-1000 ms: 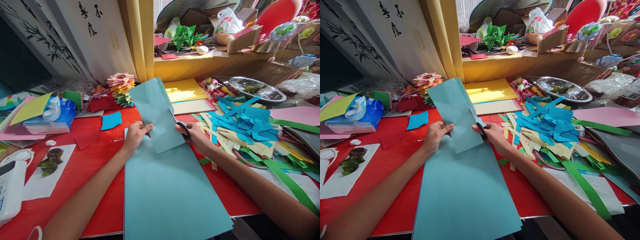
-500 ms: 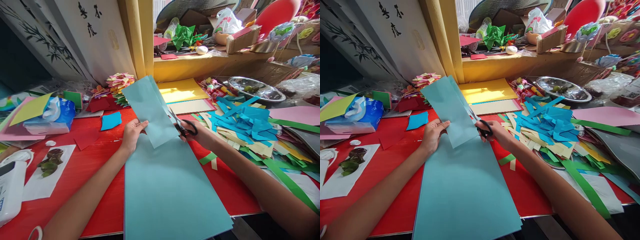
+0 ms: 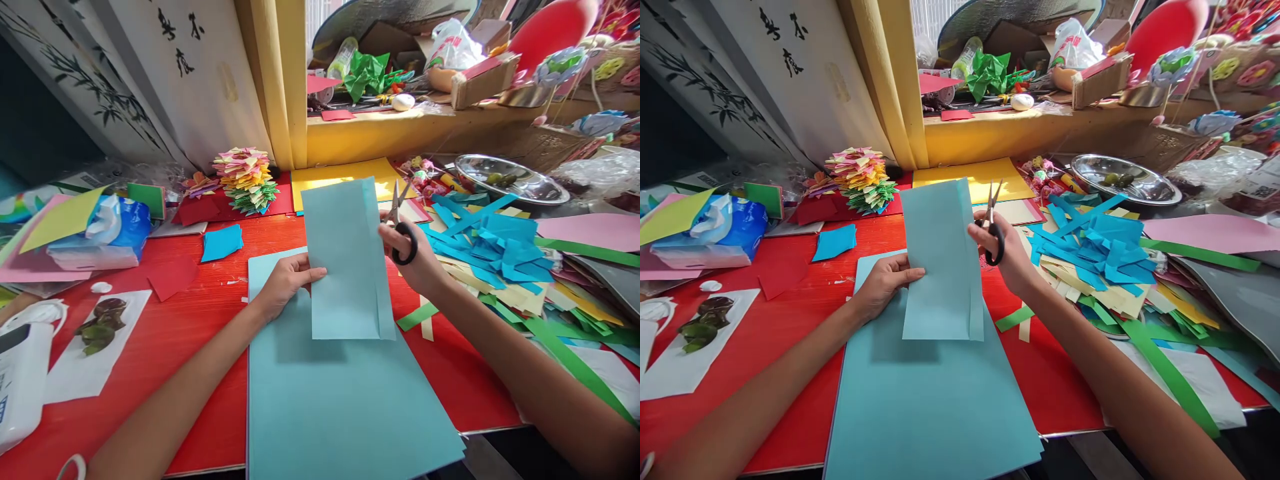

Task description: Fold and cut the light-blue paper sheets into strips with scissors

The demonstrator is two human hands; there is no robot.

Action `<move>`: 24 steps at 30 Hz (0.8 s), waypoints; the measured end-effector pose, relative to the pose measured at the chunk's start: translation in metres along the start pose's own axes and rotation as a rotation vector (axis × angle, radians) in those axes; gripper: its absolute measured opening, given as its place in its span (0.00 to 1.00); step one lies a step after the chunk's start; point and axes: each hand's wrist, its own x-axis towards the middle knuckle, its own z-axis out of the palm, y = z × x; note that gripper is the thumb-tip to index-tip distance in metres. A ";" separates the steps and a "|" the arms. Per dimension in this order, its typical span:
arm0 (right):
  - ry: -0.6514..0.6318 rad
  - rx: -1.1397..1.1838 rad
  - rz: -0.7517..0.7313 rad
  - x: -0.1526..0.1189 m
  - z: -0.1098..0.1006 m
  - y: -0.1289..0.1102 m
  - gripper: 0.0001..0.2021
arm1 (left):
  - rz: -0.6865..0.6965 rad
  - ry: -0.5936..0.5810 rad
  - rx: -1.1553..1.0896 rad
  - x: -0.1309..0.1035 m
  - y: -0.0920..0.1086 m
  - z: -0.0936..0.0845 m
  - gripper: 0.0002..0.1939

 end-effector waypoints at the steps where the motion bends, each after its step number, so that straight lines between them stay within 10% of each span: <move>1: 0.003 -0.021 0.011 -0.001 0.001 0.001 0.16 | -0.010 -0.014 -0.004 0.000 0.000 0.000 0.14; 13: 0.053 -0.052 0.035 -0.007 0.013 0.011 0.15 | -0.075 -0.061 -0.006 -0.003 0.004 0.003 0.15; 24: -0.117 -0.272 0.084 -0.007 0.002 -0.009 0.21 | 0.106 0.440 0.097 0.008 -0.010 -0.006 0.16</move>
